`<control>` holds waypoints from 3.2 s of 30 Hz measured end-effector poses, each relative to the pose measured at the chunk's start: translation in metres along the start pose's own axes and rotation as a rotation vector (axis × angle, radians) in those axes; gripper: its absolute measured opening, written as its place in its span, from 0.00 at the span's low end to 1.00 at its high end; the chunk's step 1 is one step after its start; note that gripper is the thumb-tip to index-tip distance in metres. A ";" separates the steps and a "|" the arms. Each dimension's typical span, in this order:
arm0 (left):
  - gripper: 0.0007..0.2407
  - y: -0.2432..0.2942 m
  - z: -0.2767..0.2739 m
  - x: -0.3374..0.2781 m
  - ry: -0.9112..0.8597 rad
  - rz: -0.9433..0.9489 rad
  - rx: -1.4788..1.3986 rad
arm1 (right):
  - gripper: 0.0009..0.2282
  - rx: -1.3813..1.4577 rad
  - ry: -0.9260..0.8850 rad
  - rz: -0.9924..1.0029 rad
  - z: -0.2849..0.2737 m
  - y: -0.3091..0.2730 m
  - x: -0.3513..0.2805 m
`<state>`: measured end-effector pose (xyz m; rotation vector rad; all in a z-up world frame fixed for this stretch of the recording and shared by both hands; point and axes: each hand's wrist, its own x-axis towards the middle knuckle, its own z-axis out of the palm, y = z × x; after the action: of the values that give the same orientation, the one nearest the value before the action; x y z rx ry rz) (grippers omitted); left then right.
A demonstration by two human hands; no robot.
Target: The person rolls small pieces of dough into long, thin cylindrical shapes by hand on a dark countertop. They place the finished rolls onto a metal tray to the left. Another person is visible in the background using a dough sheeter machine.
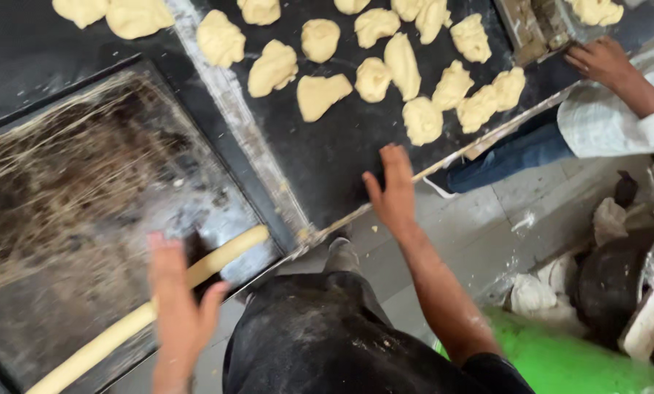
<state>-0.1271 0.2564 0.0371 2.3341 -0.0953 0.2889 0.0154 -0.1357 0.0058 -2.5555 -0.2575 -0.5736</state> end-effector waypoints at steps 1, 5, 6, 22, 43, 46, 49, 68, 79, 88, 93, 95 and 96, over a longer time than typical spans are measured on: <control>0.37 0.025 0.028 0.014 -0.043 -0.025 -0.087 | 0.27 -0.139 0.033 -0.028 -0.002 0.028 0.016; 0.32 0.115 0.127 0.071 -0.110 0.081 -0.215 | 0.29 -0.310 0.049 -0.114 0.006 0.119 0.067; 0.31 0.132 0.146 0.085 -0.105 0.104 -0.233 | 0.26 -0.258 0.021 -0.128 0.005 0.138 0.081; 0.15 0.180 0.211 0.121 0.379 -0.329 -0.719 | 0.27 0.199 -0.825 -0.233 -0.040 0.052 0.122; 0.11 0.120 0.170 0.113 0.319 -0.152 -0.857 | 0.19 0.142 -0.116 -0.624 -0.070 0.033 0.091; 0.11 0.112 0.168 0.136 0.324 -0.241 -0.878 | 0.22 0.077 -0.126 -0.561 -0.080 -0.001 0.061; 0.11 0.114 0.169 0.164 0.333 -0.173 -0.886 | 0.26 -0.123 -0.351 -0.633 -0.051 -0.024 0.037; 0.44 0.143 0.237 0.117 -0.264 0.116 0.236 | 0.28 0.136 -0.726 -0.379 -0.007 0.041 0.036; 0.16 0.115 0.275 0.182 0.257 -0.015 -0.056 | 0.10 0.401 -0.481 -0.147 0.054 0.056 0.090; 0.11 0.102 0.294 0.194 0.250 -0.073 0.199 | 0.08 0.129 -0.323 -0.360 0.075 0.056 0.095; 0.12 0.101 0.296 0.196 0.253 -0.108 0.238 | 0.10 0.040 -0.281 -0.359 0.069 0.057 0.104; 0.17 0.112 0.283 0.191 0.230 -0.107 0.252 | 0.16 0.025 -0.294 -0.400 0.053 0.052 0.103; 0.20 0.120 0.274 0.180 0.197 -0.075 0.265 | 0.19 0.037 -0.377 -0.427 0.040 0.049 0.095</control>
<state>0.0785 -0.0191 -0.0234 2.5488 0.1341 0.5186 0.1279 -0.1500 -0.0048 -2.5651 -0.9506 -0.2215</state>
